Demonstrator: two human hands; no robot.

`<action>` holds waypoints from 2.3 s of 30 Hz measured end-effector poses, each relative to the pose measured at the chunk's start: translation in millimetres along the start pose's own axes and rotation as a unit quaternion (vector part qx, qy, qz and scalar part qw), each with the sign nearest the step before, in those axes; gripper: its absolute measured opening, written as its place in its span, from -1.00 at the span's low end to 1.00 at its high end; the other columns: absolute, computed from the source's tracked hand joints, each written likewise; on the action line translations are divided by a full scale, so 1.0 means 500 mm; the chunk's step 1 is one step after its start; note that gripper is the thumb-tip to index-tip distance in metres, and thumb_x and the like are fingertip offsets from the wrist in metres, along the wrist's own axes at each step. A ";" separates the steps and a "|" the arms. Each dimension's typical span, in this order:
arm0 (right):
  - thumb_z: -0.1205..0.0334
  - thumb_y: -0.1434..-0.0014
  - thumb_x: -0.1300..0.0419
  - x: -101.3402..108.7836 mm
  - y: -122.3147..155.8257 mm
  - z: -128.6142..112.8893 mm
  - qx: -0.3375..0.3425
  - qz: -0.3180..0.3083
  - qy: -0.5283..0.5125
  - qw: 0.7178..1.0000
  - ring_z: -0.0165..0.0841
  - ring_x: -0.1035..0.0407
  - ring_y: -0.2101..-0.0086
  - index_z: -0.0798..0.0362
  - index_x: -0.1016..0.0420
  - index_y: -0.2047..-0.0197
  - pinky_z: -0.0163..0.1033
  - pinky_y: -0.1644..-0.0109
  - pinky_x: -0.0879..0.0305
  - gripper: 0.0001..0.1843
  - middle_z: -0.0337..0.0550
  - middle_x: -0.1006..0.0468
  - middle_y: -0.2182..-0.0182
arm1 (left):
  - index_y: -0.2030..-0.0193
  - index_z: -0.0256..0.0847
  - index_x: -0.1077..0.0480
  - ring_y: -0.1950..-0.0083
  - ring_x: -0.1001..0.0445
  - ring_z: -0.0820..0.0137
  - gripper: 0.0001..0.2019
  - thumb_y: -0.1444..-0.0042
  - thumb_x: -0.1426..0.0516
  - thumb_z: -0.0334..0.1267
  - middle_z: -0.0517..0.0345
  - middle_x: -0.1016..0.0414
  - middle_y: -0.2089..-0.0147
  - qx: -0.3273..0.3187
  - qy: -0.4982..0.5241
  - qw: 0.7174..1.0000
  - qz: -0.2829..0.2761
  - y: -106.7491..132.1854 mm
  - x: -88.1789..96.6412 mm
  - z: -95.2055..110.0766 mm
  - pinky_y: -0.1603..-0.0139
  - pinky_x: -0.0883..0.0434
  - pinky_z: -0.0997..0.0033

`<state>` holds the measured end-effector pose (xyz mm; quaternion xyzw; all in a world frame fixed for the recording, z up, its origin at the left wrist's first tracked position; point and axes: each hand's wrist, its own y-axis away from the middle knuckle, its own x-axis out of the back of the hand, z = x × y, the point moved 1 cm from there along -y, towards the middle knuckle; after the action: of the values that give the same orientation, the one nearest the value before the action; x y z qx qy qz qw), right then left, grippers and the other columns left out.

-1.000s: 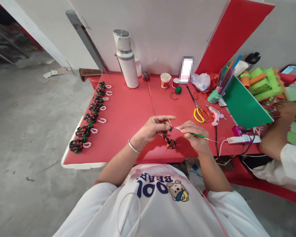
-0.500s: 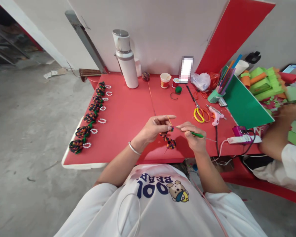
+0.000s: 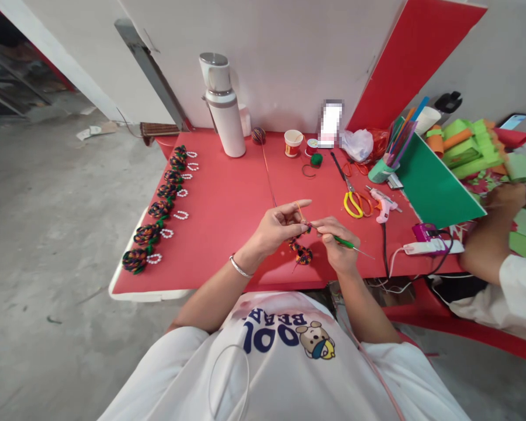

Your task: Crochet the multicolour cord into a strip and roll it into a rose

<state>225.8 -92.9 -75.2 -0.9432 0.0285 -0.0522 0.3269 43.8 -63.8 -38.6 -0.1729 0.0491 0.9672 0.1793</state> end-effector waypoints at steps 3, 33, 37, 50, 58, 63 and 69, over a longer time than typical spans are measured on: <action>0.00 -0.32 -0.25 -0.019 0.013 0.012 -0.012 0.037 -0.021 0.999 -0.23 -0.59 0.17 -0.17 -0.65 0.14 -0.01 0.05 -0.55 -0.82 -0.16 -0.73 0.16 | -0.29 -0.25 -0.46 0.34 -0.48 0.50 -0.30 0.07 -0.41 -0.32 0.23 -0.49 0.36 -0.020 0.002 1.000 0.011 -0.002 -0.002 -0.003 0.34 -0.36 0.52; 0.00 -0.32 -0.26 -0.050 -0.003 0.041 0.106 0.061 0.072 0.990 -0.27 -0.56 0.19 -0.18 -0.64 0.14 -0.04 0.11 -0.55 -0.83 -0.19 -0.67 0.20 | -0.38 -0.33 -0.33 0.42 -0.48 0.52 -0.10 0.17 -0.47 -0.37 0.21 -0.56 0.40 0.050 0.115 0.992 0.025 -0.011 0.004 -0.007 0.42 -0.26 0.55; -0.06 -0.30 -0.26 -0.014 -0.020 0.034 0.130 -0.020 0.084 0.988 -0.23 -0.54 0.16 -0.23 -0.66 0.10 0.03 0.08 -0.51 -0.79 -0.18 -0.69 0.15 | -0.35 -0.28 -0.38 0.42 -0.47 0.53 -0.14 0.17 -0.47 -0.39 0.21 -0.57 0.41 0.075 0.104 0.992 0.016 -0.010 0.016 0.002 0.44 -0.24 0.56; 0.09 -0.24 -0.35 0.039 -0.036 0.006 0.146 -0.093 0.117 0.978 -0.24 -0.52 0.18 -0.31 -0.65 -0.01 0.02 0.06 -0.48 -0.74 -0.25 -0.74 0.12 | -0.19 -0.30 -0.52 0.46 -0.44 0.53 -0.34 0.15 -0.44 -0.41 0.17 -0.58 0.42 0.037 0.062 0.997 -0.002 -0.013 0.018 0.014 0.43 -0.29 0.52; 0.15 -0.21 -0.38 0.060 -0.047 -0.014 0.146 -0.151 0.113 0.971 -0.25 -0.51 0.15 -0.35 -0.64 -0.03 0.02 0.03 -0.48 -0.68 -0.29 -0.74 0.09 | -0.16 -0.32 -0.55 0.42 -0.46 0.51 -0.38 0.14 -0.40 -0.43 0.16 -0.56 0.41 0.039 0.028 0.999 -0.024 -0.012 0.024 0.019 0.35 -0.36 0.48; 0.20 -0.20 -0.39 0.068 -0.051 -0.032 0.148 -0.159 0.140 0.966 -0.27 -0.51 0.13 -0.32 -0.66 -0.01 -0.02 0.03 -0.49 -0.69 -0.29 -0.74 0.09 | -0.14 -0.31 -0.57 0.42 -0.46 0.51 -0.39 0.16 -0.40 -0.43 0.15 -0.56 0.40 0.048 0.038 0.997 -0.045 -0.013 0.024 0.022 0.34 -0.36 0.47; 0.11 -0.24 -0.36 0.068 -0.051 -0.034 0.138 -0.161 0.110 0.971 -0.25 -0.52 0.15 -0.30 -0.67 0.02 0.03 0.01 -0.48 -0.77 -0.26 -0.75 0.11 | -0.07 -0.29 -0.61 0.43 -0.45 0.52 -0.44 0.19 -0.41 -0.45 0.15 -0.57 0.40 0.056 0.060 0.996 -0.041 -0.012 0.020 0.020 0.36 -0.37 0.48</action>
<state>257.9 -86.4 -43.2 -0.8697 -0.0958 -0.2109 0.4358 33.9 -53.1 -32.9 -0.2218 0.1067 0.9429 0.2246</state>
